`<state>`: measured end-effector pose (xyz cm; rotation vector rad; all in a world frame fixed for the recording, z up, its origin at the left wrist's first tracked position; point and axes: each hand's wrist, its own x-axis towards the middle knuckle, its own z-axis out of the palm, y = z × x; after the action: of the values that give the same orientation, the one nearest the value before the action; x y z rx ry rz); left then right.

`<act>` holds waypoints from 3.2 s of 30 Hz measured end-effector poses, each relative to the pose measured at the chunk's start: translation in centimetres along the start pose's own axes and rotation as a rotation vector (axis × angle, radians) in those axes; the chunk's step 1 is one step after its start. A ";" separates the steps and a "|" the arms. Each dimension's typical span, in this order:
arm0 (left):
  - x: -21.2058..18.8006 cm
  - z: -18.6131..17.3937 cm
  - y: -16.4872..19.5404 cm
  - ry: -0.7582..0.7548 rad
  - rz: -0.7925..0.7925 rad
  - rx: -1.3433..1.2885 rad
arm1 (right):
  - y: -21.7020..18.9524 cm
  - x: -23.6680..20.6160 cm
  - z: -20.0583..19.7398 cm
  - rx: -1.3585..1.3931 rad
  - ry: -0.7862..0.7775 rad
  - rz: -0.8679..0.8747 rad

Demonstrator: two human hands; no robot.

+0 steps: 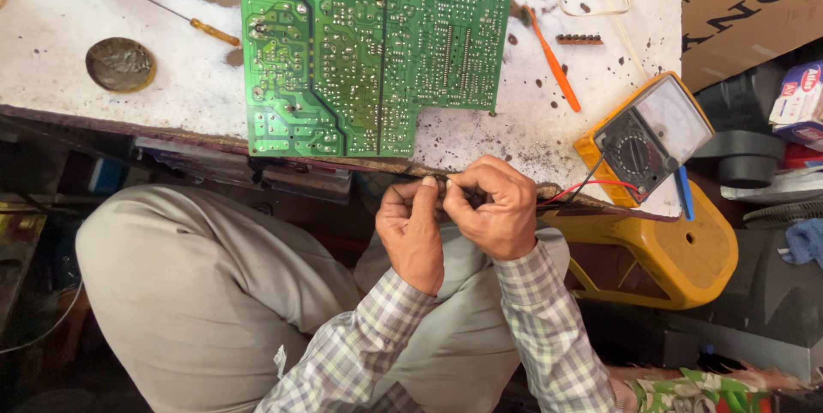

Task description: The person uses a soldering iron to work on a green circuit board, then inspects it with a magnifying glass. They remove a small component, strip its leads with pliers, and test it with a multimeter.

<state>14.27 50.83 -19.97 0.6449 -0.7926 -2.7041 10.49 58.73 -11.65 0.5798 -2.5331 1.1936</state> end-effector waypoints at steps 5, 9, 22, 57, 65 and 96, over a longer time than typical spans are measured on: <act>0.0 -0.3 -0.4 -0.015 -0.003 -0.034 | 0.2 -0.2 -0.1 0.011 0.003 -0.037; -0.1 -0.3 -0.1 -0.026 -0.055 -0.084 | 0.6 -0.7 -0.3 0.002 0.008 -0.023; -1.9 -4.6 8.2 -0.371 -0.245 -0.141 | -5.6 -7.0 2.0 0.295 0.173 0.206; -4.9 -9.8 13.6 -0.347 -0.473 -0.218 | -12.9 -11.6 6.6 0.128 0.384 0.283; -4.4 -9.2 12.9 -0.325 -0.501 -0.189 | -11.1 -11.0 6.3 0.483 0.345 0.324; -5.0 -9.0 11.6 -0.271 -0.360 -0.135 | -11.1 -11.0 6.1 -0.088 0.349 0.168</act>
<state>24.28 39.02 -18.51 0.4286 -0.5893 -3.1904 24.89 50.14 -12.55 0.1233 -2.3529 1.1168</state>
